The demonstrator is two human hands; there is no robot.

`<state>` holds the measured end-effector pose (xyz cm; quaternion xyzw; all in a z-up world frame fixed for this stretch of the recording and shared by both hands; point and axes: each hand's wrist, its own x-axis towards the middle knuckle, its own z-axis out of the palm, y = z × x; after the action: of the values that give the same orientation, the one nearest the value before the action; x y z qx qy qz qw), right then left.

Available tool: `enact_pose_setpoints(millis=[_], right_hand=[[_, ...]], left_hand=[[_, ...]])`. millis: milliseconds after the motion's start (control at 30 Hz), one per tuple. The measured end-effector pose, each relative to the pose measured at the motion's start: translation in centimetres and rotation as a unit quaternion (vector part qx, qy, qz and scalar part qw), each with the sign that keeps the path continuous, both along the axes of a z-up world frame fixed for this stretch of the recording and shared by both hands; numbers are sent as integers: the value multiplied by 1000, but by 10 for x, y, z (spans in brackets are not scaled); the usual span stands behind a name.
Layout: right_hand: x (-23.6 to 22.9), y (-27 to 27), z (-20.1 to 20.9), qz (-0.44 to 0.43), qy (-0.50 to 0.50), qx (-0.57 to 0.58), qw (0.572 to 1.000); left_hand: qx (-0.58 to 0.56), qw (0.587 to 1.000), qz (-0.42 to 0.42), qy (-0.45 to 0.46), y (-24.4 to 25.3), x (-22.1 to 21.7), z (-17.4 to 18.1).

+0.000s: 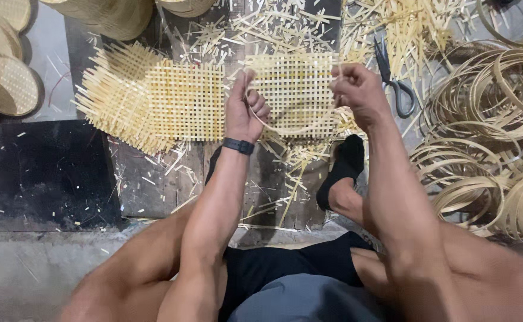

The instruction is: The person trims excess bamboo strips from a woven basket base using shears. They repeatedly place a circular wooden form over the weave, cut the overhanging strips, remove the form, and stack the finished pieces.

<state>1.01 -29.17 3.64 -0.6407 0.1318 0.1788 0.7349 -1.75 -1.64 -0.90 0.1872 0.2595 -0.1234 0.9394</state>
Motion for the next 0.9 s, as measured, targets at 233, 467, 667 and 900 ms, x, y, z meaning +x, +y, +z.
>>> enact_pose_setpoints(millis=[233,467,667,900], right_hand=[[-3,5,-72,-66,-50,-334,939],[-4,12,-104,-42,-172,-441,880],[-3,8,-108,-43,-127,-431,892],[-4,6,-105,-41,-140,-434,889]], left_hand=[[664,743,12,-87,-6,6,-81],[823,553,-119,-55,4,12,-112],[786,602,-144,-13,3,17,-94],[809,573,-132,1,-2,20,-94]])
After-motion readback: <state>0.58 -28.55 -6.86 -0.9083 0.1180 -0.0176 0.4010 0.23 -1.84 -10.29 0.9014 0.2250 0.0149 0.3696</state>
